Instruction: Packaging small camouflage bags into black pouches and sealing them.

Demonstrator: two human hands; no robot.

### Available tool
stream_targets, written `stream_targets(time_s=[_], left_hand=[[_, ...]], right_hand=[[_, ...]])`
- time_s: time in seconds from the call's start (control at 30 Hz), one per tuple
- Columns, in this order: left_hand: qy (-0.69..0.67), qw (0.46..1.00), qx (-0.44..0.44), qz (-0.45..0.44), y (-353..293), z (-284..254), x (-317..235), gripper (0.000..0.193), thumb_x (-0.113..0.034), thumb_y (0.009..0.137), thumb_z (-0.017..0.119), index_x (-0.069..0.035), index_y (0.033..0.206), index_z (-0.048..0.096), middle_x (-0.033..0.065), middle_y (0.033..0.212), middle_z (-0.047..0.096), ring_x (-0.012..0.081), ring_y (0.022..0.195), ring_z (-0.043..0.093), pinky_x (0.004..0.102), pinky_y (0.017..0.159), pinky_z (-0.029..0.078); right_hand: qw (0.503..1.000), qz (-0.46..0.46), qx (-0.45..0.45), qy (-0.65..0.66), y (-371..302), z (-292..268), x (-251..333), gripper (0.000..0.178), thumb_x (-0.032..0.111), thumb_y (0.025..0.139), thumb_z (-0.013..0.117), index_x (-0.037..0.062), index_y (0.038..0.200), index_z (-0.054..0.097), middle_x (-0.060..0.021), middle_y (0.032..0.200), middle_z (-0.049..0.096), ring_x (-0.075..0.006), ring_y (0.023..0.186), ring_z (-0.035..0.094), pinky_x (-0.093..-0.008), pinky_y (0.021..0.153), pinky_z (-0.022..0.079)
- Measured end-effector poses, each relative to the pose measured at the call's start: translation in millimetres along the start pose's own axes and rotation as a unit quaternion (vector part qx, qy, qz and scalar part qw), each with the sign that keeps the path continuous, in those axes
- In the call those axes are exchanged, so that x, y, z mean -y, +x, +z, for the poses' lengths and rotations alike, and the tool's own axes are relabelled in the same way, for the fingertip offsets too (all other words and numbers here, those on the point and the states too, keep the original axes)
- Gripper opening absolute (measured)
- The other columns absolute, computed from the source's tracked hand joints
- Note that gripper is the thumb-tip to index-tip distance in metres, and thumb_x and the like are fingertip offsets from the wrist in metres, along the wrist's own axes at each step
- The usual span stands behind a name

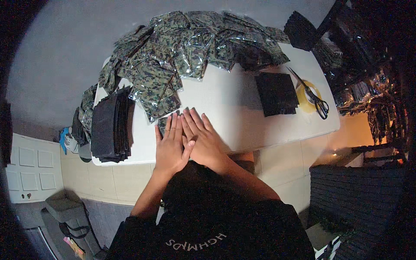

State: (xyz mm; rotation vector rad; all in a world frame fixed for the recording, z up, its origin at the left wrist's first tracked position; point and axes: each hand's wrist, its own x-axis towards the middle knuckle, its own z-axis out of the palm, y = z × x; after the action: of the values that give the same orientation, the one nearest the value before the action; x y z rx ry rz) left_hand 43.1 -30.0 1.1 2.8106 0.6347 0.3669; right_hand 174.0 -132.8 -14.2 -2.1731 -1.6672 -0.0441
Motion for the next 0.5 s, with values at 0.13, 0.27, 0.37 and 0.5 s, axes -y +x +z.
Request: stream_targets(time_s=[0.13,0.27,0.37,0.5], left_hand=[[0.000,1.000,0.005,-0.008,-1,-2,2,0.094,-0.063,0.106,0.052,0.007,0.168,0.037,0.0251,0.177,0.034,0.0399,0.167,0.027,0.0737,0.130,0.010],[0.021,0.999,0.017,-0.017,-6,-4,8,0.096,-0.063,0.106,0.053,0.006,0.169,0.034,0.0245,0.178,0.032,0.0399,0.168,0.026,0.0731,0.130,0.010],[0.007,0.999,0.021,-0.025,-8,-7,11,0.095,-0.060,0.106,0.054,0.006,0.170,0.030,0.0238,0.180,0.029,0.0397,0.168,0.025,0.0713,0.131,0.009],[-0.011,0.999,0.016,-0.032,-13,-13,17,0.090,-0.054,0.109,0.054,0.007,0.170,0.030,0.0241,0.180,0.029,0.0403,0.168,0.025,0.0693,0.132,0.009]], right_hand=[[1.000,-0.007,0.007,0.002,-1,-8,-2,0.069,0.038,0.111,0.050,-0.0037,0.166,0.043,-0.0206,0.178,0.035,-0.0351,0.168,0.025,-0.0538,0.136,0.018],[1.000,-0.015,0.020,-0.011,-3,-13,-2,0.070,0.040,0.112,0.051,-0.0032,0.166,0.042,-0.0204,0.178,0.034,-0.0340,0.168,0.025,-0.0523,0.136,0.016],[0.999,-0.016,0.039,-0.017,-6,-20,-6,0.071,0.041,0.111,0.051,-0.0031,0.167,0.041,-0.0205,0.178,0.034,-0.0336,0.168,0.025,-0.0522,0.136,0.015],[0.999,-0.017,0.042,-0.020,-9,-21,-10,0.071,0.041,0.112,0.051,-0.0034,0.166,0.042,-0.0205,0.178,0.034,-0.0334,0.168,0.025,-0.0525,0.137,0.015]])
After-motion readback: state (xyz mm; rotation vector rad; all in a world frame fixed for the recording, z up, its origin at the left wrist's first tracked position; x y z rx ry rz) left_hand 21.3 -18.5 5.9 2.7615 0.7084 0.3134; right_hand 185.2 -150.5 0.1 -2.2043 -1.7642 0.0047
